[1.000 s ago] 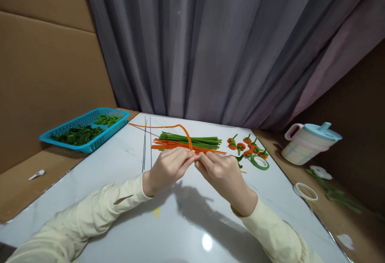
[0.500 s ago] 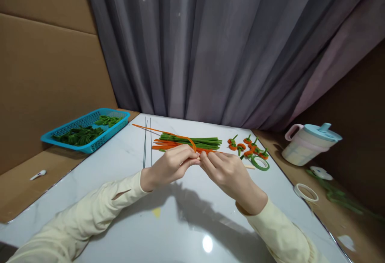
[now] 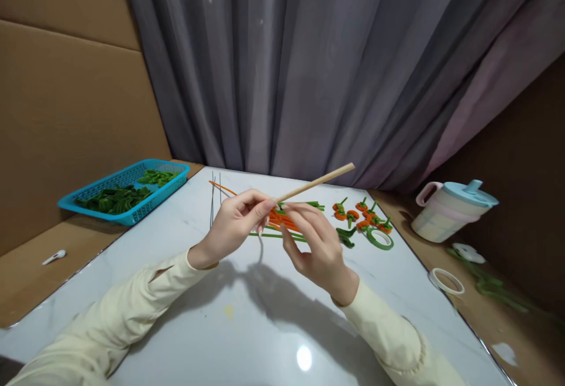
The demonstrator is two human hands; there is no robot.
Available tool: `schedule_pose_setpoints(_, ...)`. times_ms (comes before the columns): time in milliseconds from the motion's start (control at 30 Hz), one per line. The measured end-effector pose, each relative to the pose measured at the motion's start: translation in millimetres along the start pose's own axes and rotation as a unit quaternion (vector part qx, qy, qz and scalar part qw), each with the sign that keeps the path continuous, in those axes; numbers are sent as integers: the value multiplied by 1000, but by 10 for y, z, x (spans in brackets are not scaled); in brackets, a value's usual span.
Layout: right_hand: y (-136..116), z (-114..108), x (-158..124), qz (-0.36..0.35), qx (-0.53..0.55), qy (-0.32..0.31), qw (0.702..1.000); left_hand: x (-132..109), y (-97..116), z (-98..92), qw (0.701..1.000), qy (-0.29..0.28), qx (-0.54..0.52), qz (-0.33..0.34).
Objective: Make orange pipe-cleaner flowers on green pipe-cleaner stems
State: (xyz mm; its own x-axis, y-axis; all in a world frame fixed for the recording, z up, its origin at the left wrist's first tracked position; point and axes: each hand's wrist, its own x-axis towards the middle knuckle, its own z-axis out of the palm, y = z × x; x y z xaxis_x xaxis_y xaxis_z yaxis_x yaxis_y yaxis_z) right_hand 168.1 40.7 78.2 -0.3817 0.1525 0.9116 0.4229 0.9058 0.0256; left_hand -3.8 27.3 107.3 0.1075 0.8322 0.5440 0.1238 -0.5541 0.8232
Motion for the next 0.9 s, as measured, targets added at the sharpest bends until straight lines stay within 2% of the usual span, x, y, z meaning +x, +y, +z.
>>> schedule_pose_setpoints(67, -39, 55, 20, 128, 108, -41, 985, -2, 42, 2, 999, -18, -39, -26)
schedule_pose_setpoints(133, -91, 58, 57, 213, 202, -87, 952, -7, 56, 4, 999, -19, -30, -22)
schedule_pose_setpoints(200, -137, 15, 96, 272, 259, -133, 917, -14, 31, 6, 999, -2, 28, 21)
schedule_pose_setpoints(267, -165, -45, 130, 293, 264, -160, 905, -19, -26, 10, 988, 13, 118, 100)
schedule_pose_setpoints(367, -166, -112, 156, 259, 200, -168, 930, -22, -128, 15, 947, -2, 240, 215)
schedule_pose_setpoints(433, -152, -129, 151, 226, 143, -182, 946, -18, -170, 17, 925, -31, 290, 245)
schedule_pose_setpoints(500, -139, -137, 129, 196, 86, -221, 952, -12, -182, 15, 919, -64, 311, 232)
schedule_pose_setpoints(600, -136, -158, 98, 127, -33, -268, 954, -4, -162, 12, 937, -100, 297, 156)
schedule_pose_setpoints(700, -136, -198, 108, 28, -152, -262, 953, -3, -141, 13, 955, -105, 264, 88)
schedule_pose_setpoints(767, -120, -218, 136, -21, -201, -254, 946, -2, -137, 17, 959, -102, 252, 77)
schedule_pose_setpoints(900, -55, -215, 164, -39, -235, -232, 943, 3, -143, 24, 965, -86, 234, 83)
